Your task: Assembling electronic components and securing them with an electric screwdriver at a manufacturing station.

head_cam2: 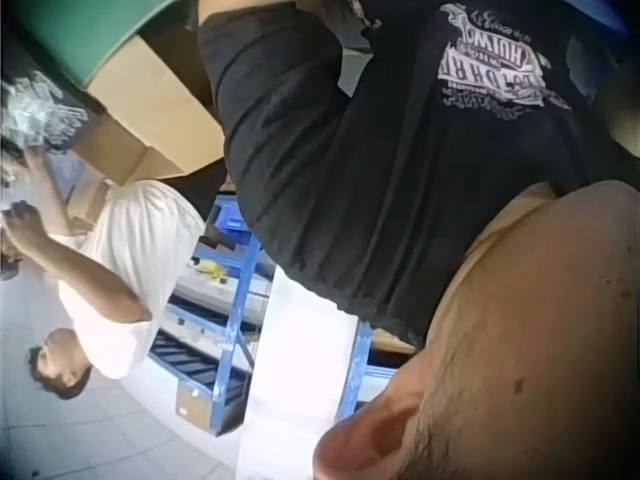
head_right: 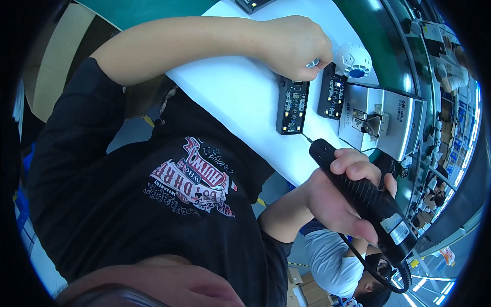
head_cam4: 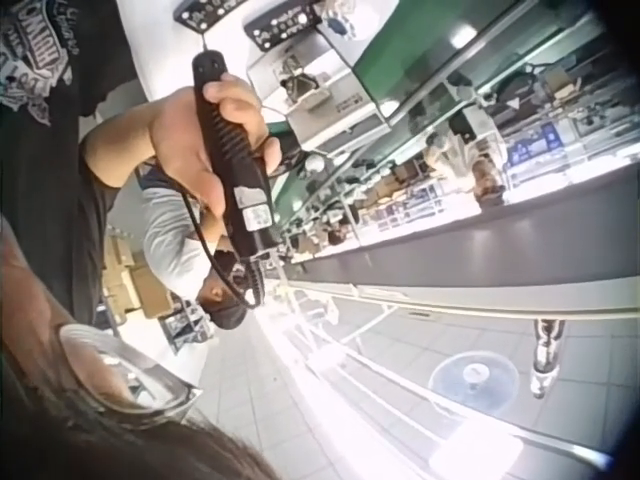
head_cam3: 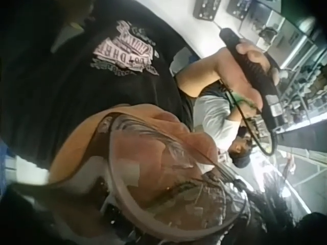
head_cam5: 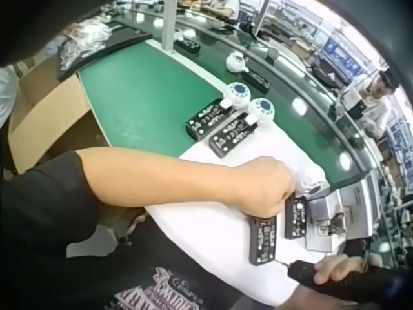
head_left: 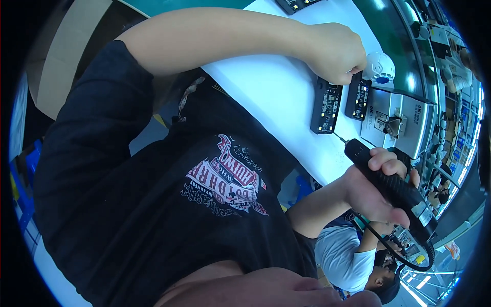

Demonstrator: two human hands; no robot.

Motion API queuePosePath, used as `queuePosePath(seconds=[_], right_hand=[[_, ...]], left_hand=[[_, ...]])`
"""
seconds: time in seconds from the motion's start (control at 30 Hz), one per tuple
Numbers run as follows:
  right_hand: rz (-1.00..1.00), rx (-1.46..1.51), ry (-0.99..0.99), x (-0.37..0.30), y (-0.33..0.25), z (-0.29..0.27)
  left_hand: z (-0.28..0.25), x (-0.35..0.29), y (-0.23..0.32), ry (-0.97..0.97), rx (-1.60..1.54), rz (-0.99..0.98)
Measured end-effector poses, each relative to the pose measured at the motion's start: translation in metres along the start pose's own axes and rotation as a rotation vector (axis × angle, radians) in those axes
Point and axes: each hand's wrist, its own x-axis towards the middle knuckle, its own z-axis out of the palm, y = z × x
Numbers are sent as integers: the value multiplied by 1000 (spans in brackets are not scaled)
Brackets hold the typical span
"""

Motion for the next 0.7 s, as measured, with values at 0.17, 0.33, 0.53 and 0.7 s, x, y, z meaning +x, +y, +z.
queuePosePath(seconds=[0.17, 0.33, 0.53, 0.7], right_hand=[[24, 1, -19, -1, 3, 0], [21, 54, -83, 0, 7, -1], [-4, 69, -32, 6, 11, 1], [-223, -275, 179, 46, 3, -18]], left_hand=[[-1, -1, 1, -18, 15, -7], [-3, 0, 3, -19, 7, -7], [-7, -4, 3, -32, 10, -5], [-5, -1, 5, -16, 15, -23]])
